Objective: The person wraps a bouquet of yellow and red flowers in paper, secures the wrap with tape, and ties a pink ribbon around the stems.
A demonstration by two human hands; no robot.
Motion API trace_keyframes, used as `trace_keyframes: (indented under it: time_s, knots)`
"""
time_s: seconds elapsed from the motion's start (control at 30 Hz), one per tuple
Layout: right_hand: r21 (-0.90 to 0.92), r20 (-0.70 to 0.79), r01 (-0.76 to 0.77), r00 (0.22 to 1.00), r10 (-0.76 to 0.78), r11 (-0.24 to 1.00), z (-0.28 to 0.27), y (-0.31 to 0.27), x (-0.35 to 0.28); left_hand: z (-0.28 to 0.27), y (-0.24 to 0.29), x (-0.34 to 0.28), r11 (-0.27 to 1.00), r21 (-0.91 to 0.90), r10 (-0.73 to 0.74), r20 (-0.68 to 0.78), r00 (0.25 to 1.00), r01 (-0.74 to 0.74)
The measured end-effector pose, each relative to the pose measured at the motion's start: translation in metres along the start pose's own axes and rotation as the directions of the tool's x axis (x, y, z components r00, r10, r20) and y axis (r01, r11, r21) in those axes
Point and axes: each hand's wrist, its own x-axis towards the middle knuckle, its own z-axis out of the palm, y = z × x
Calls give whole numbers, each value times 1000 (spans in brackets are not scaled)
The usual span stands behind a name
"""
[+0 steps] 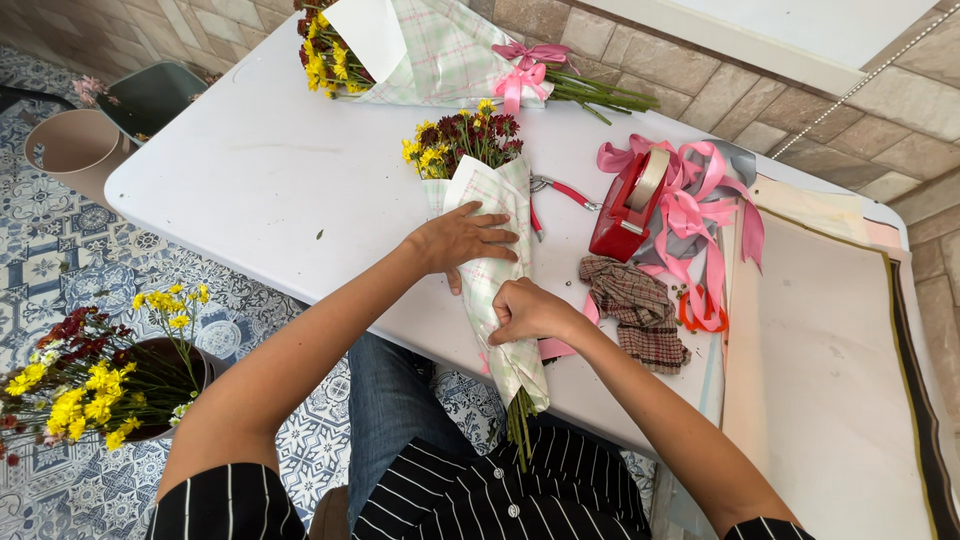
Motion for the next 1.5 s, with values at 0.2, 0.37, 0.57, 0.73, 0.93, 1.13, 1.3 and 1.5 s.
trace_keyframes:
  time_s: [0.2,0.37,0.57,0.73,0.93,1.13,1.3,1.5]
  knots:
    - [-72,-46,-22,999,19,997,0,-11,-6,9,-1,6,1000,-6,11,-5,1000,-11]
    - [-136,-102,-32,995,18,990,-1,-25,-17,7,-1,4,1000,-3,11,-1,1000,-11]
    - [-225,-146,-115,986,83,967,3,-27,-20,3,0,1,1000,10,17,-6,1000,-17]
    - [-203,-154,-171,978,140,964,-10,-33,-21,3,-1,3,1000,-4,24,14,1000,-24]
    - [-106,-57,-149,988,144,983,-6,13,-11,0,-1,2,999,-32,26,23,999,-26]
    - [26,61,-175,983,173,984,-27,17,-17,3,-2,3,999,-26,44,33,998,-43]
    - [71,91,-189,979,182,979,-33,16,-18,7,-3,3,999,24,38,15,999,-38]
    - [159,-52,-213,973,223,964,-38,21,-35,3,-1,3,999,-15,33,16,999,-33]
